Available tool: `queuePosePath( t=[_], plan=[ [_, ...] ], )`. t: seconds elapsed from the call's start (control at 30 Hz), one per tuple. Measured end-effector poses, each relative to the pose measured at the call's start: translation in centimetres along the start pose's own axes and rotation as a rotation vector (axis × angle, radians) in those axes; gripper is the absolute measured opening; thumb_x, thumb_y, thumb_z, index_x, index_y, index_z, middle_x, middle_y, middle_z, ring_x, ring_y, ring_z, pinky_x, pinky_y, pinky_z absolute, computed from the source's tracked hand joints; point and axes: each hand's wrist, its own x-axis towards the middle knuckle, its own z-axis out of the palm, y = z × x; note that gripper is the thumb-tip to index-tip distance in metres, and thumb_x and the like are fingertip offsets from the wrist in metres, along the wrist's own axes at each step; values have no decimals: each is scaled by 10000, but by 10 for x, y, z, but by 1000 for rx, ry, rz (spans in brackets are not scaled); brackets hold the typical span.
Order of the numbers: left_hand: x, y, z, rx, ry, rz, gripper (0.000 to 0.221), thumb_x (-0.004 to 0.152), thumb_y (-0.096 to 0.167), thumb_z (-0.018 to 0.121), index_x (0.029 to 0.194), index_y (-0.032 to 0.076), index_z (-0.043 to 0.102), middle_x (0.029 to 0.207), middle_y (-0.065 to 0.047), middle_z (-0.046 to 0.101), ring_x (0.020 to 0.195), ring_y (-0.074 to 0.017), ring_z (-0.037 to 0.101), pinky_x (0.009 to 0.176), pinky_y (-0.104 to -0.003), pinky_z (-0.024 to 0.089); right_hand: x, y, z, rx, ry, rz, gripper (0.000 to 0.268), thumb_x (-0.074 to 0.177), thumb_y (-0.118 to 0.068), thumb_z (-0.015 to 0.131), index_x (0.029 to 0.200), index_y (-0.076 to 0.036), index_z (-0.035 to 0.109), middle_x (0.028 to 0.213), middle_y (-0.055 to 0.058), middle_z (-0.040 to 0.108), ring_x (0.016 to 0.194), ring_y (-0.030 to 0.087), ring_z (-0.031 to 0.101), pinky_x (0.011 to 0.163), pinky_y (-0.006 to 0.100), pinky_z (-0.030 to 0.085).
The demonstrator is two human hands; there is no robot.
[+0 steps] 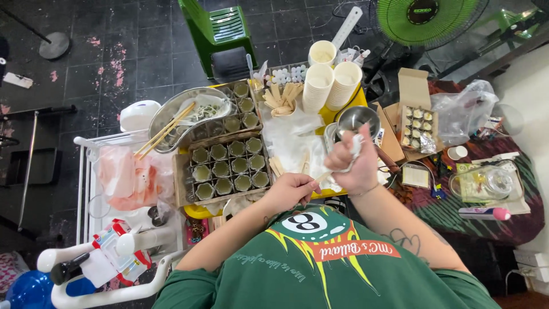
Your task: The recorder is wiping individual wooden sticks with a white cloth at a workspace.
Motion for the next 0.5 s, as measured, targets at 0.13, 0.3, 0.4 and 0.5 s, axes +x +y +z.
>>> queuePosePath(
  t=[0.13, 0.3, 0.4, 0.5],
  plan=[
    [-8, -10, -5, -37, -21, 40, 290, 1062, 284, 597, 1015, 45, 755, 672, 34, 587, 591, -41, 525, 535, -201, 448, 2, -21, -7, 49, -54, -82, 587, 1124, -593, 349, 770, -144, 479, 569, -29, 274, 513, 136, 242, 564, 319, 237],
    [-16, 4, -11, -192, -13, 27, 282, 1064, 271, 553, 1029, 39, 711, 656, 31, 573, 545, -45, 539, 474, -214, 413, 10, -4, -1, 42, 343, -279, 497, 1107, -556, 351, 856, -155, 503, 667, 31, 450, 682, 200, 473, 780, 372, 488],
    [-16, 23, -5, -197, -7, 18, 281, 1060, 275, 531, 997, 57, 697, 633, 27, 557, 487, -56, 507, 432, -219, 373, 16, 30, 9, 9, 623, -232, 482, 1086, -528, 351, 944, -117, 559, 767, 54, 566, 767, 242, 562, 839, 427, 515],
    [-10, 28, -1, -102, 77, -98, 283, 1034, 310, 528, 980, 84, 690, 606, 29, 539, 449, -63, 474, 385, -245, 343, 6, 40, 94, -12, 661, 88, 505, 1027, -587, 284, 921, -159, 531, 735, 29, 546, 748, 220, 576, 725, 398, 443]
  ],
)
